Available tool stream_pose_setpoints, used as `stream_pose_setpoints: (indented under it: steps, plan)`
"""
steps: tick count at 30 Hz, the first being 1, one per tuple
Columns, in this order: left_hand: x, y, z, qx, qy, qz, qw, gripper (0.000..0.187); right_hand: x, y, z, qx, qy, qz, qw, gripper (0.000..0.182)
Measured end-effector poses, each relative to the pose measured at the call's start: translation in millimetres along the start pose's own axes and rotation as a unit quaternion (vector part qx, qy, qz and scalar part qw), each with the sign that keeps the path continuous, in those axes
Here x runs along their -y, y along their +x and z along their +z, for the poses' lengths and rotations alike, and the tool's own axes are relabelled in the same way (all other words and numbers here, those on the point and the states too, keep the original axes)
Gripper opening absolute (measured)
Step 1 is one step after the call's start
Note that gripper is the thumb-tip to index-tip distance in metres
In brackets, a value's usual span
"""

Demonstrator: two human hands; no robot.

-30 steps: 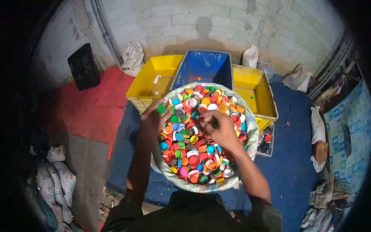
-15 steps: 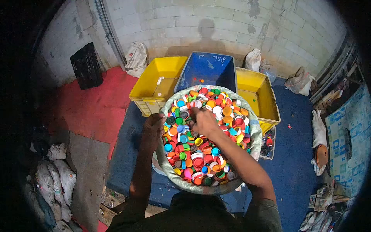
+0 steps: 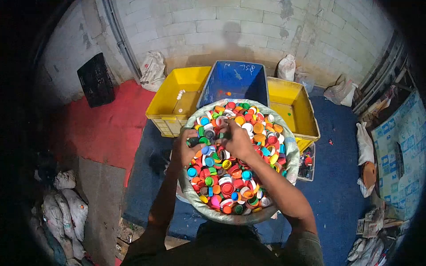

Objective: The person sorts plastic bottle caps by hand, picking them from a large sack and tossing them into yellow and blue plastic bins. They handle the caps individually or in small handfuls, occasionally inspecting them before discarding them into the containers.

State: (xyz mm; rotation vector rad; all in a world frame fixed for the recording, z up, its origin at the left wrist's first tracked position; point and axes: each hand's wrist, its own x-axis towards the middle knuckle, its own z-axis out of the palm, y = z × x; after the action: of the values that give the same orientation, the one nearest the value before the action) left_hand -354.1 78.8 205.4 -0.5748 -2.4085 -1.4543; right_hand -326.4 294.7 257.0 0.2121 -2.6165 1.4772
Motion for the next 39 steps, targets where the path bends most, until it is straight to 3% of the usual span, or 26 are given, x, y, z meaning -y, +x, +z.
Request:
stream_pose_setpoints:
  steps: [1, 5, 6, 8, 11, 15, 19, 21, 24, 26, 27, 32, 35, 37, 38, 39]
  plan:
    - [0, 1, 1, 0.015, 0.011, 0.0, 1.0, 0.048, -3, -3, -3, 0.001, 0.08, 0.038, 0.996, 0.065]
    - [-13, 7, -1, 0.087, 0.03, -0.035, 0.995, 0.051, 13, -28, -32, -0.068, 0.177, 0.046, 0.981, 0.06]
    - [-11, 8, 1, 0.086, 0.039, -0.034, 0.995, 0.051, 36, -37, -43, -0.07, 0.214, 0.084, 0.971, 0.059]
    - [-5, 11, 5, 0.084, 0.059, -0.032, 0.994, 0.05, 23, -49, -50, -0.099, 0.254, 0.077, 0.959, 0.057]
    - [-13, 14, 0, 0.098, 0.081, -0.029, 0.991, 0.049, 26, -72, -63, -0.146, 0.182, 0.055, 0.971, 0.056]
    - [-4, 19, 0, 0.132, 0.108, -0.025, 0.985, 0.046, 27, -105, -84, -0.217, 0.285, 0.117, 0.926, 0.046]
    - [-19, 30, 7, 0.075, -0.073, 0.044, 0.994, 0.037, 16, -140, -109, -0.287, 0.469, 0.083, 0.831, 0.037]
    - [-56, 35, 4, 0.16, -0.321, -0.145, 0.922, 0.033, -6, -159, -128, -0.304, 0.558, 0.08, 0.768, 0.035]
    - [-129, 35, 34, 0.195, -0.575, -0.259, 0.751, 0.027, -45, -172, -155, -0.314, 0.654, 0.065, 0.685, 0.03]
    - [-175, 47, 73, 0.26, -0.62, -0.263, 0.692, 0.024, -71, -181, -171, -0.327, 0.674, 0.058, 0.659, 0.027]
    - [-200, 52, 100, 0.259, -0.608, -0.304, 0.686, 0.023, -90, -183, -179, -0.382, 0.669, 0.063, 0.634, 0.025]
    - [-251, 78, 297, 0.298, -0.563, -0.413, 0.651, 0.015, -145, -186, -232, -0.425, 0.646, 0.096, 0.627, 0.021]
    - [-248, 85, 403, 0.253, -0.558, -0.466, 0.638, 0.013, -201, -185, -252, -0.431, 0.643, 0.118, 0.622, 0.021]
    - [-205, 64, 480, 0.114, -0.623, -0.528, 0.566, 0.014, -238, -182, -269, -0.419, 0.656, 0.134, 0.613, 0.02]
    - [-200, 55, 489, 0.062, -0.602, -0.561, 0.565, 0.016, -268, -177, -262, -0.409, 0.651, 0.155, 0.62, 0.019]
    - [-168, 49, 510, 0.08, -0.602, -0.563, 0.56, 0.02, -276, -169, -264, -0.406, 0.656, 0.169, 0.613, 0.021]
